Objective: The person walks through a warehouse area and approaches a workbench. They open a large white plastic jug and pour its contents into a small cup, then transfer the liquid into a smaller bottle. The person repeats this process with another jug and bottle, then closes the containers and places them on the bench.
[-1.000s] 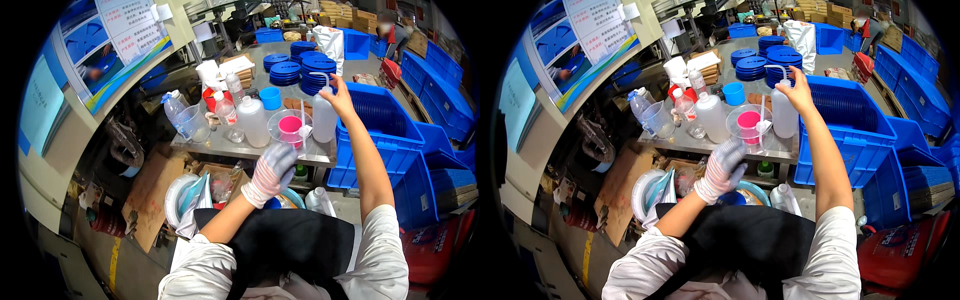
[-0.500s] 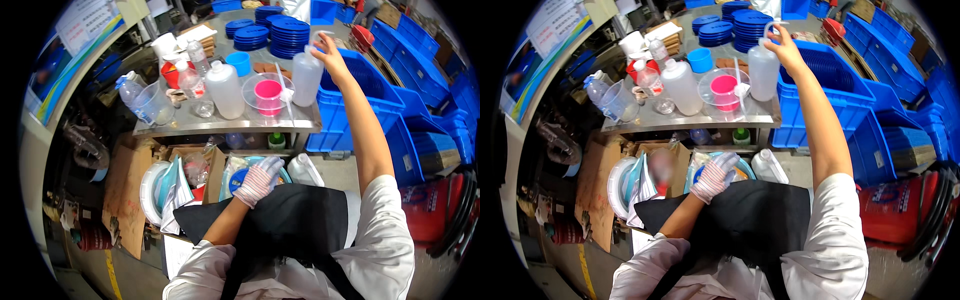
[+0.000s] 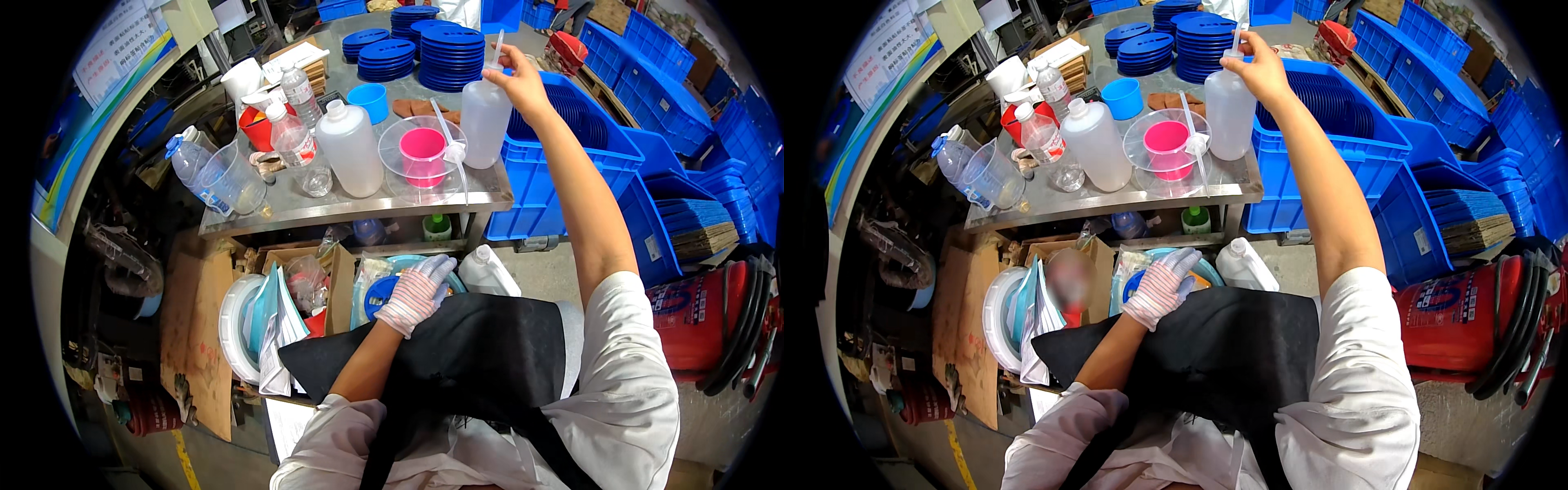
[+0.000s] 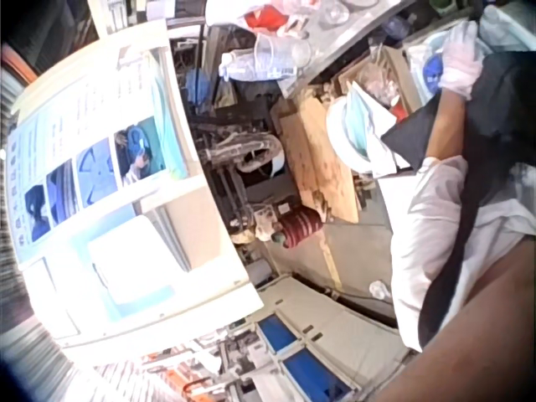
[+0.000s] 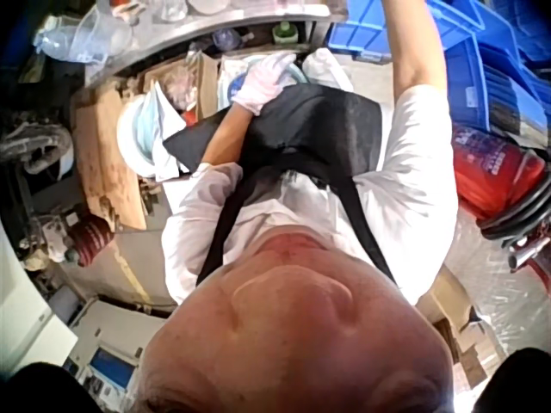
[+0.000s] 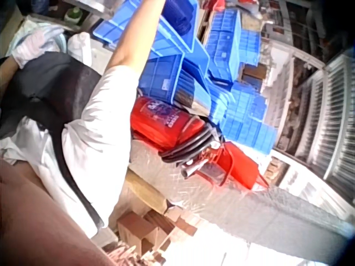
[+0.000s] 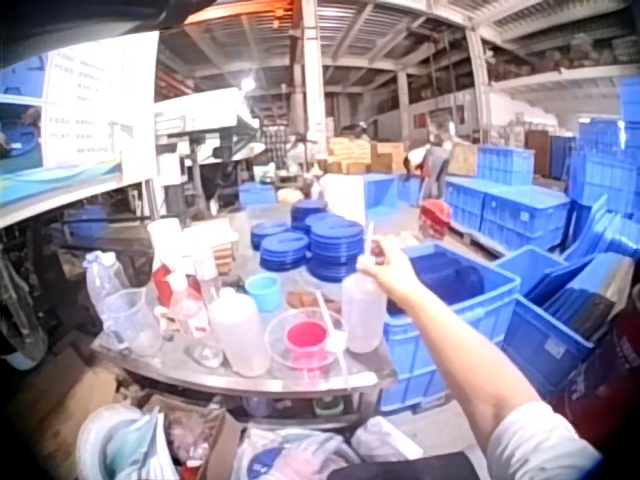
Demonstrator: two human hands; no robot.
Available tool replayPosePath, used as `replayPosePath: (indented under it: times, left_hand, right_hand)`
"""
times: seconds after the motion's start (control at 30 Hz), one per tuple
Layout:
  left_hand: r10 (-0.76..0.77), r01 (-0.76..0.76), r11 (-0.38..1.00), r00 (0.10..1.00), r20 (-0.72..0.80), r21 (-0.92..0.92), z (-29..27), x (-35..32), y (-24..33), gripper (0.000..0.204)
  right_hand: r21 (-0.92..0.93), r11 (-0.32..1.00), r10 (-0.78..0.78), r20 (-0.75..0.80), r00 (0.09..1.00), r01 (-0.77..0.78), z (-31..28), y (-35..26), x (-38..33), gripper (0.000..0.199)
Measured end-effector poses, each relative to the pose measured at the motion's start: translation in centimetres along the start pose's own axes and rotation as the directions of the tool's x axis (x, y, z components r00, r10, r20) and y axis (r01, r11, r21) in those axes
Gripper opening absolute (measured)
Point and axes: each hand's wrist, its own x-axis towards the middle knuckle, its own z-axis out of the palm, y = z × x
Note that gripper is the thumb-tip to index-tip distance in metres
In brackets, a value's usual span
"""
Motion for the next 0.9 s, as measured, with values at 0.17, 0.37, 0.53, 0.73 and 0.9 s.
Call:
replayPosePath:
  times: [0.17,0.37,0.53,0.73,0.9]
  left_hand:
    - [-0.028,0.028,1.000,1.000,0.011,0.000,-0.1,0.0,-0.7,0.050]
    - [-0.036,0.036,0.999,0.999,0.013,-0.018,-0.2,-0.1,-0.6,0.050]
    - [-0.026,0.026,1.000,1.000,0.017,-0.009,-0.1,0.2,-0.6,0.050]
    - [-0.019,0.019,1.000,0.999,0.026,-0.012,-0.3,0.6,-0.6,0.049]
    - [-0.024,0.025,0.999,1.000,0.018,-0.028,-0.2,-0.1,-0.7,0.049]
  right_hand:
    - [0.166,0.969,-0.153,-0.170,0.974,0.181,-1.6,-2.1,1.9,0.052]
    - [0.123,0.968,-0.182,-0.245,0.952,0.217,-3.0,-6.8,1.6,0.039]
    - [-0.057,0.950,-0.310,-0.277,0.910,0.306,-4.4,-8.6,2.3,0.031]
    - [0.081,0.926,-0.330,-0.296,0.896,0.368,-5.5,-8.2,3.1,0.027]
    - [0.162,0.921,-0.298,-0.288,0.910,0.353,-5.2,-9.2,2.6,0.029]
